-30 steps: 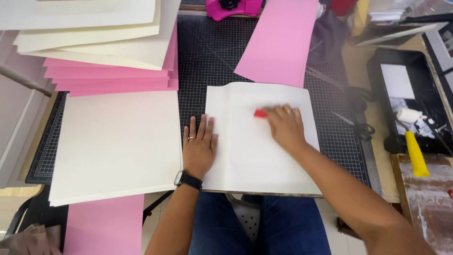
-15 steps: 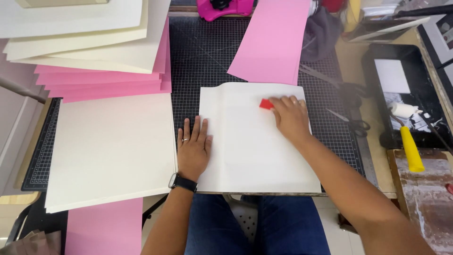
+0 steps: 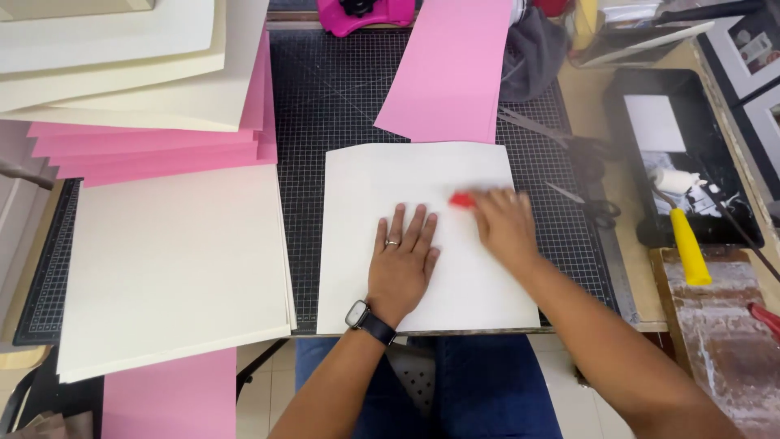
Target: Applying glue to cardboard and adhering paper to it using a roller and smoothing tool
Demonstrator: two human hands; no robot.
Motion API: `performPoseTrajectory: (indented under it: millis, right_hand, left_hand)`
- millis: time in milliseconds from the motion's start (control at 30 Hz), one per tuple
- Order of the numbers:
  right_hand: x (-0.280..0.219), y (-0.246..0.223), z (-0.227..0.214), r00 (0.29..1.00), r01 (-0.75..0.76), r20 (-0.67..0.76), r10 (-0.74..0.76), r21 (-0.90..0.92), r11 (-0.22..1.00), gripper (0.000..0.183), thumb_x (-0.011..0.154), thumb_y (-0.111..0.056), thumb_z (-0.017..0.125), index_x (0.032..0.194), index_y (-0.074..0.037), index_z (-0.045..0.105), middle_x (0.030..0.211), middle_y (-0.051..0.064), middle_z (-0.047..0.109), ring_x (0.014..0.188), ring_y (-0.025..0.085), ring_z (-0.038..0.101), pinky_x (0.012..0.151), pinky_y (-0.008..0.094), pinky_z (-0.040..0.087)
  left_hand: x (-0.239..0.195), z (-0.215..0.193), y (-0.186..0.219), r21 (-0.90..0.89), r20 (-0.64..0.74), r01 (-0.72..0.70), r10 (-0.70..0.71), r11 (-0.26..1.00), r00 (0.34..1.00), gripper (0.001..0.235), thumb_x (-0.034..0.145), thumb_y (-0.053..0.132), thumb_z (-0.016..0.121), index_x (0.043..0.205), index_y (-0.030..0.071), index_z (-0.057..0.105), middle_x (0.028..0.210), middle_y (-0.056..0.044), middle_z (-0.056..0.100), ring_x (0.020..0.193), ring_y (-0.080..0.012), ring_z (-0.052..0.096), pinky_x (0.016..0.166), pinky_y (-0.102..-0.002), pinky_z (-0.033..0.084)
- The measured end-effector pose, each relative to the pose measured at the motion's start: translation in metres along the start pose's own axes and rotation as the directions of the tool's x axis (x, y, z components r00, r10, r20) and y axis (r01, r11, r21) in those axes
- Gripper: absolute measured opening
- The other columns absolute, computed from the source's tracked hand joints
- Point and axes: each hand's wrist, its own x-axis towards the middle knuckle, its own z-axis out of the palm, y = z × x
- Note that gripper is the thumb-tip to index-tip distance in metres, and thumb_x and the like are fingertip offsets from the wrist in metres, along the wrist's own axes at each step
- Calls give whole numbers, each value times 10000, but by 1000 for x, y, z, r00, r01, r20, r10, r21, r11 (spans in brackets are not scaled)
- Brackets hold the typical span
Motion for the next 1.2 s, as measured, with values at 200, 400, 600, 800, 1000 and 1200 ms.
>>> performPoseTrajectory:
  millis: [200, 400, 600, 800, 1000, 1200]
  right_hand:
    - [-9, -21, -25, 995, -100, 9, 100, 65, 993, 222, 998, -249, 638, 1203, -205, 711, 908, 15, 610, 977, 276, 607, 884, 460, 425]
    - [-62, -38, -46, 996, -25, 88, 16, 98, 995, 209, 948, -223, 643, 1130, -268, 736, 858, -33, 609, 924, 227, 599, 865, 410, 440]
    - [49, 26, 25, 993, -109, -29, 111, 51, 993, 265, 1002, -233, 668, 1260, -180, 703, 996, 67, 655, 1012, 317, 631, 869, 471, 459]
    - [116, -1, -11, 832, -445, 515, 206, 397, 803, 288, 997, -240, 573, 1268, -149, 597, 1125, 68, 682, 983, 261, 621, 847, 391, 448]
    - [106, -2, -19, 712, -491, 664, 230, 236, 838, 295, 1010, -295, 547, 1283, -188, 582, 1129, 98, 719, 946, 312, 655, 776, 415, 460]
    - [52, 1, -48, 686, -543, 636, 353, 125, 830, 395, 992, -348, 531, 1354, -195, 577, 1185, 113, 729, 1014, 367, 675, 824, 461, 477]
  left_hand:
    - [-2, -6, 2, 8, 44, -5, 4, 1000, 999, 604, 1102, 442, 184, 1664, 238, 97, 1747, -4, 40, 1592, -327, -36, 1266, -525, -78]
    - [-4, -4, 0, 1, 53, 8, -8, 1000, 999, 604, 1105, 440, 182, 1664, 230, 90, 1747, -11, 21, 1590, -330, -57, 1260, -532, -92]
    - [-24, 12, 1, -19, -93, -40, 38, 999, 995, 607, 1098, 422, 268, 1650, 187, 178, 1731, -62, 123, 1581, -371, 25, 1262, -554, -29]
    - [-79, 23, 6, -41, -520, -267, 207, 963, 829, 518, 1033, 265, 573, 1502, 60, 493, 1606, -152, 434, 1511, -438, 317, 1229, -609, 244]
    - [-140, 26, 46, -645, -407, -192, -119, 740, 906, 556, 983, 268, 667, 1447, 28, 477, 1441, -184, 516, 1311, -359, 464, 1095, -477, 376]
    - [-138, 1, 51, -873, -182, -3, -319, 487, 930, 849, 969, 335, 669, 1610, 64, 184, 1685, -228, 191, 1571, -342, 182, 1251, -450, 165]
